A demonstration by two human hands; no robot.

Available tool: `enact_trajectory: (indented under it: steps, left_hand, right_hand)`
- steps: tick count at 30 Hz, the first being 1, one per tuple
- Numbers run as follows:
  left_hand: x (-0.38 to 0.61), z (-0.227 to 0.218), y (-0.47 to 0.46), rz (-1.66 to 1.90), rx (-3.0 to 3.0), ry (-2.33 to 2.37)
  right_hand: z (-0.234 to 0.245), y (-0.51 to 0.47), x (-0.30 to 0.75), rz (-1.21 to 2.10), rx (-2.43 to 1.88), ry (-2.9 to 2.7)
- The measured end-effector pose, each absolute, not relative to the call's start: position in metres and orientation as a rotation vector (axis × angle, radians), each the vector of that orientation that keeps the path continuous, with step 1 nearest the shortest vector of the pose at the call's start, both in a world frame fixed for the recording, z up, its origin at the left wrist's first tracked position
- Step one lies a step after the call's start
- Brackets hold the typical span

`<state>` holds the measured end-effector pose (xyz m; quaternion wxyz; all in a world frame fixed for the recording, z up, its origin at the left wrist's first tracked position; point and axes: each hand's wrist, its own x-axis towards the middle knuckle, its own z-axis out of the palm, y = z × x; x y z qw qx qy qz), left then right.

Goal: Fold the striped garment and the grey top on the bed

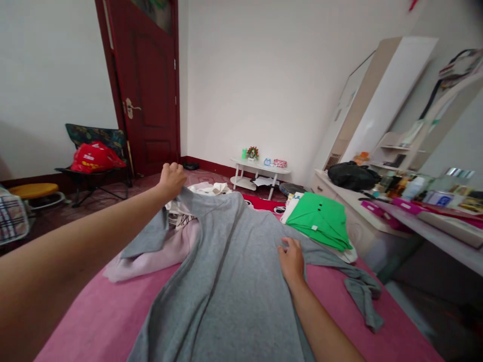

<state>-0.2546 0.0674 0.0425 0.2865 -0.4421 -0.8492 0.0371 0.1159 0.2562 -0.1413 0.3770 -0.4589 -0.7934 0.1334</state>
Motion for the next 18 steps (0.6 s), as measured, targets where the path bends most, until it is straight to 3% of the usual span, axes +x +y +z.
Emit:
enact_trajectory:
  steps: [7,13,18]
  left_hand:
    - [-0.206,0.009,0.147,-0.042,-1.411,-2.244]
    - [-0.198,-0.028,0.173,-0.049,-1.491,-2.359]
    - [-0.198,-0.031,0.172,-0.063,-1.582,-2.320]
  right_hand:
    - [-0.118,0.293,0.106,0.351,-1.256,-2.121]
    - [-0.109,0.328,0.089,0.594,-1.364,-2.158]
    - [-0.108,0.333,0.084,0.821,-1.339,-1.984]
